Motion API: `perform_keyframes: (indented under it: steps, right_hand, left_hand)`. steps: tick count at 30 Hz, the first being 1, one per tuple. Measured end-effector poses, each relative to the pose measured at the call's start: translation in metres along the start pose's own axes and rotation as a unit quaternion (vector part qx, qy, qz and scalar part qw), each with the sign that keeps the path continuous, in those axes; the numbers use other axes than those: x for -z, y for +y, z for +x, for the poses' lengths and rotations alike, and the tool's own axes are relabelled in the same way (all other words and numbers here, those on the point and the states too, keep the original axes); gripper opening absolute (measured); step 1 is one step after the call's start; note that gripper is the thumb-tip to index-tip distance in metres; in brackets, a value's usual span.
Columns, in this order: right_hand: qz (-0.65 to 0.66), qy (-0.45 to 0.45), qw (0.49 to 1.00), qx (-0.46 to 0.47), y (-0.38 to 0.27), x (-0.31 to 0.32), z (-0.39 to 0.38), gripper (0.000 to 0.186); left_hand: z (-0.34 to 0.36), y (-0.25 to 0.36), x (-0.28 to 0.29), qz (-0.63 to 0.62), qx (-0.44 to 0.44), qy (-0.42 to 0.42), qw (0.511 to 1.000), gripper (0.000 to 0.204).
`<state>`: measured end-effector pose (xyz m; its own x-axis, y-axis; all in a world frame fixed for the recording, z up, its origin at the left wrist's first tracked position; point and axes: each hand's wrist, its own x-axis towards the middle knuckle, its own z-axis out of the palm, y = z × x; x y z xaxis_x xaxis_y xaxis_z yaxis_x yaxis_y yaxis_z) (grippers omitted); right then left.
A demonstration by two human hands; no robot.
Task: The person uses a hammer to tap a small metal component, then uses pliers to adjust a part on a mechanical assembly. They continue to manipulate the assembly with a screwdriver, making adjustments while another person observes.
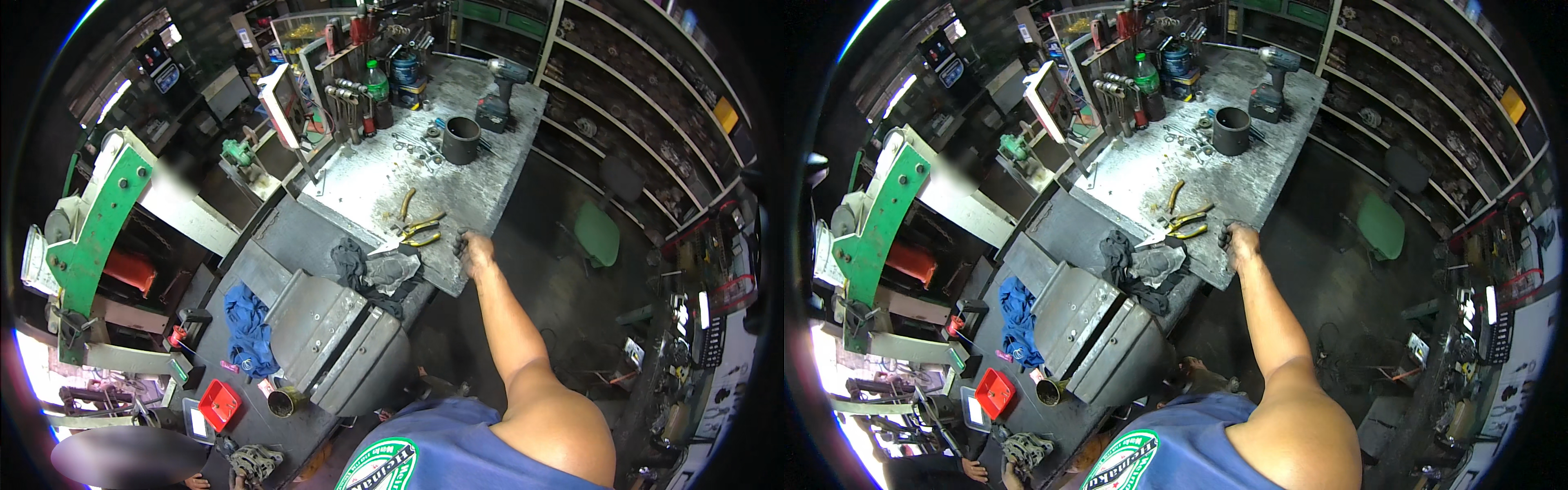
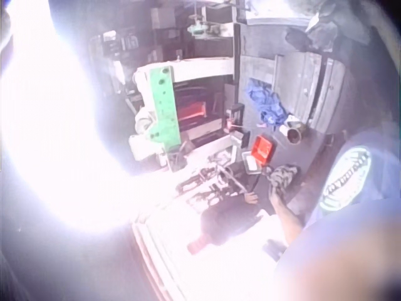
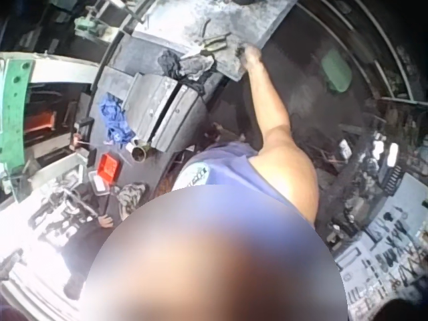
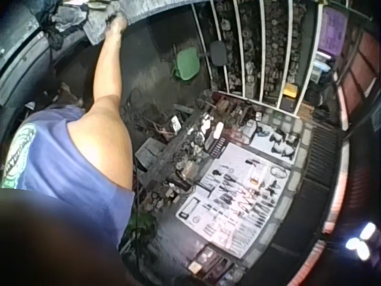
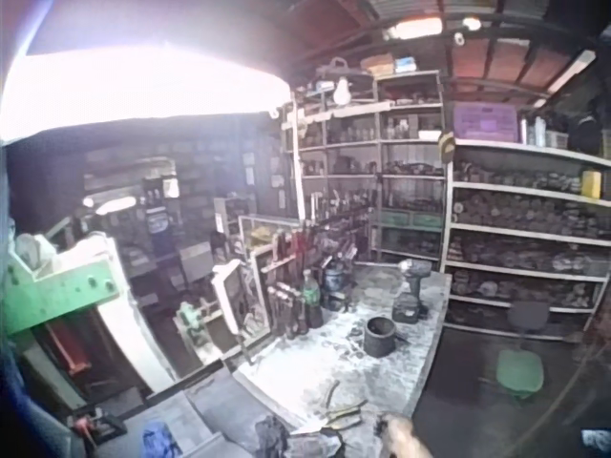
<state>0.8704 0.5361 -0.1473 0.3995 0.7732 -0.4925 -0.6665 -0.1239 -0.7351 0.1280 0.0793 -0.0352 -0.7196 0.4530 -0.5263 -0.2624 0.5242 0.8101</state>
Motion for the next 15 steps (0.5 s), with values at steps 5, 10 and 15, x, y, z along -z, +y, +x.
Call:
perform_keyframes:
  steps: [5, 10, 15]
  right_hand:
    - [0.083, 0.019, 0.996, 0.008, -0.027, 0.030, 0.012, 0.010]
    - [-0.480, 0.139, 0.832, 0.241, -0.076, 0.034, 0.086, 0.025]
    - [-0.734, 0.102, 0.634, 0.221, -0.156, 0.015, 0.232, 0.034]
  left_hand:
    - [0.016, -0.004, 0.012, -0.018, 0.001, 0.015, 1.000, 0.035]
    - [0.046, -0.020, 0.038, 0.040, 0.038, 0.057, 0.997, 0.043]
    - [0.051, -0.023, 0.053, 0.082, 0.013, 0.055, 0.995, 0.044]
